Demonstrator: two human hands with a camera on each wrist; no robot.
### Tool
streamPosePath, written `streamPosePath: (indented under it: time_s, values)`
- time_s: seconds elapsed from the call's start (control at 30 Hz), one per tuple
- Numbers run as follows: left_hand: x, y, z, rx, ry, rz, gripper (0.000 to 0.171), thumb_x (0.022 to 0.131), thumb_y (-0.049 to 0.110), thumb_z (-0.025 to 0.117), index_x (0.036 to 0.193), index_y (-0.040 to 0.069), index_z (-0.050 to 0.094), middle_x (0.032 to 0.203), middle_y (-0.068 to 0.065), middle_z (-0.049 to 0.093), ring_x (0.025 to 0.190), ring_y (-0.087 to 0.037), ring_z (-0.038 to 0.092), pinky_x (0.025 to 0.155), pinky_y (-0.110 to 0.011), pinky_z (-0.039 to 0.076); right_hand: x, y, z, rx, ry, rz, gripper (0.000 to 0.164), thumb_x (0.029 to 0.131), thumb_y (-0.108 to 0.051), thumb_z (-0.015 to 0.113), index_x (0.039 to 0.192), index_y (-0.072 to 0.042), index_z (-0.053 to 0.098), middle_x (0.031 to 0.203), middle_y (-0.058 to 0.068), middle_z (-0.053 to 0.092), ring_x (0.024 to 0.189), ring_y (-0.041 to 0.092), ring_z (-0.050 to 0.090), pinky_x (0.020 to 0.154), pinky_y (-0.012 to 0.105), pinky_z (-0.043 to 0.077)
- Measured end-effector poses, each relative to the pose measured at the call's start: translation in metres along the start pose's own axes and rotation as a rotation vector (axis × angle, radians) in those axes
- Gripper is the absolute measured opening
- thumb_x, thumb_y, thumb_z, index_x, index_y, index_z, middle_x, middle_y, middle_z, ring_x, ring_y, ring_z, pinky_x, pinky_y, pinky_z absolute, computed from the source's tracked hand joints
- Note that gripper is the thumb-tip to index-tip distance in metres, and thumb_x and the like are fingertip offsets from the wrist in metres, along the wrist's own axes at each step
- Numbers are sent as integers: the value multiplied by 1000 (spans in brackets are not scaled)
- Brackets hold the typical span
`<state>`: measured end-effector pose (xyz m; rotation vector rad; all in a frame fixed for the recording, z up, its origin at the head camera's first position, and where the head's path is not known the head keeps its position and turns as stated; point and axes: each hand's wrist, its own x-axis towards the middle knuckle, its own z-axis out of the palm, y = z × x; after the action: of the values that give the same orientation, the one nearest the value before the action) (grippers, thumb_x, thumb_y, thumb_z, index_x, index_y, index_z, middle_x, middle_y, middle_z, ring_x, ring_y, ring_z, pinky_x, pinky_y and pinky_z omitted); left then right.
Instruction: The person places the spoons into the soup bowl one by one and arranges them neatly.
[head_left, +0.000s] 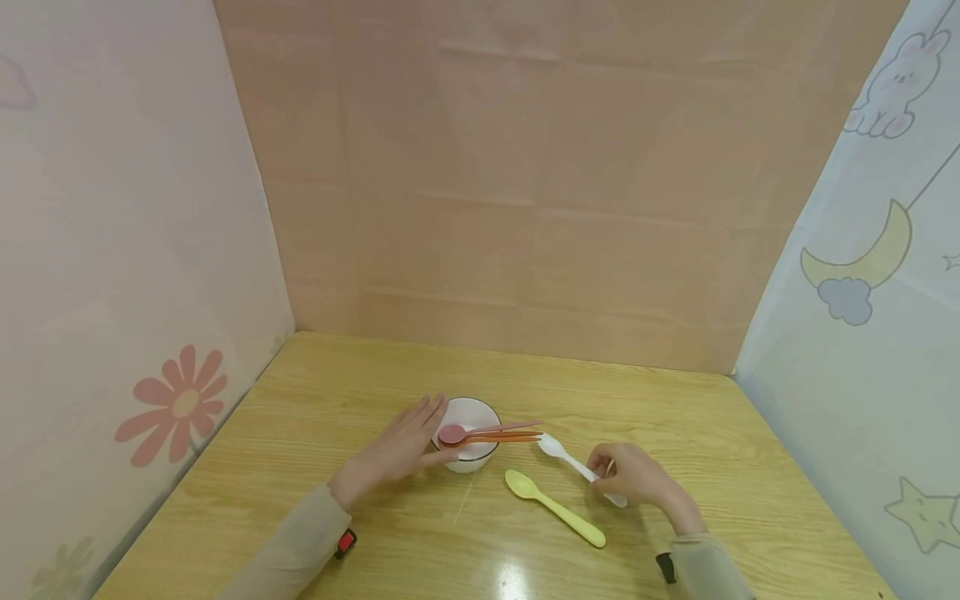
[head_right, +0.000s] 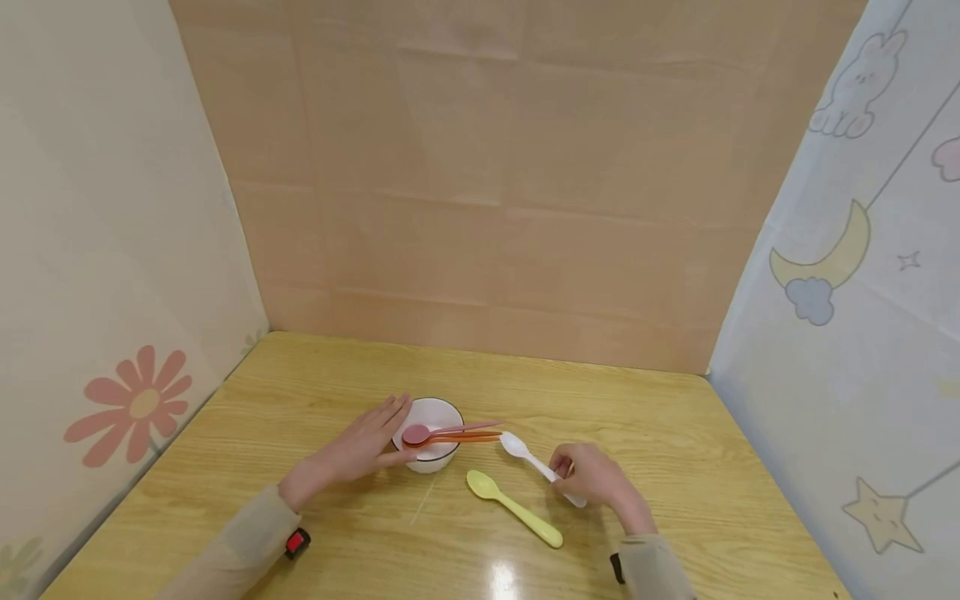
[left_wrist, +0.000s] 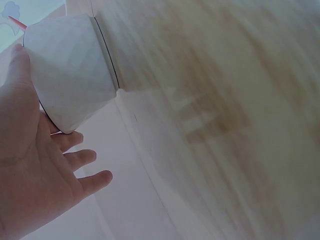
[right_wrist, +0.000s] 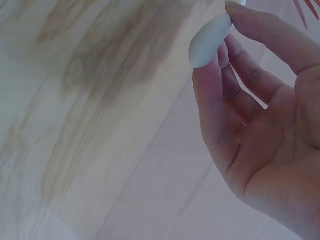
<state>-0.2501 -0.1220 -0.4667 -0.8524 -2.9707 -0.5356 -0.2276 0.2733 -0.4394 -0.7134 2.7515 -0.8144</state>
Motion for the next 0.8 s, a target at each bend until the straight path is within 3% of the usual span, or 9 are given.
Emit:
streamPosePath:
  time_s: [0.8]
  values:
    - [0, 1, 0, -9, 1, -1, 90, 96, 61, 50, 158, 2, 19, 166, -16, 19, 153, -39, 18, 122, -58, 24, 4, -3, -34, -66, 56, 6, 14, 84, -9, 75, 94, -5, 67, 81, 0, 64, 69, 3, 56, 60, 19, 47]
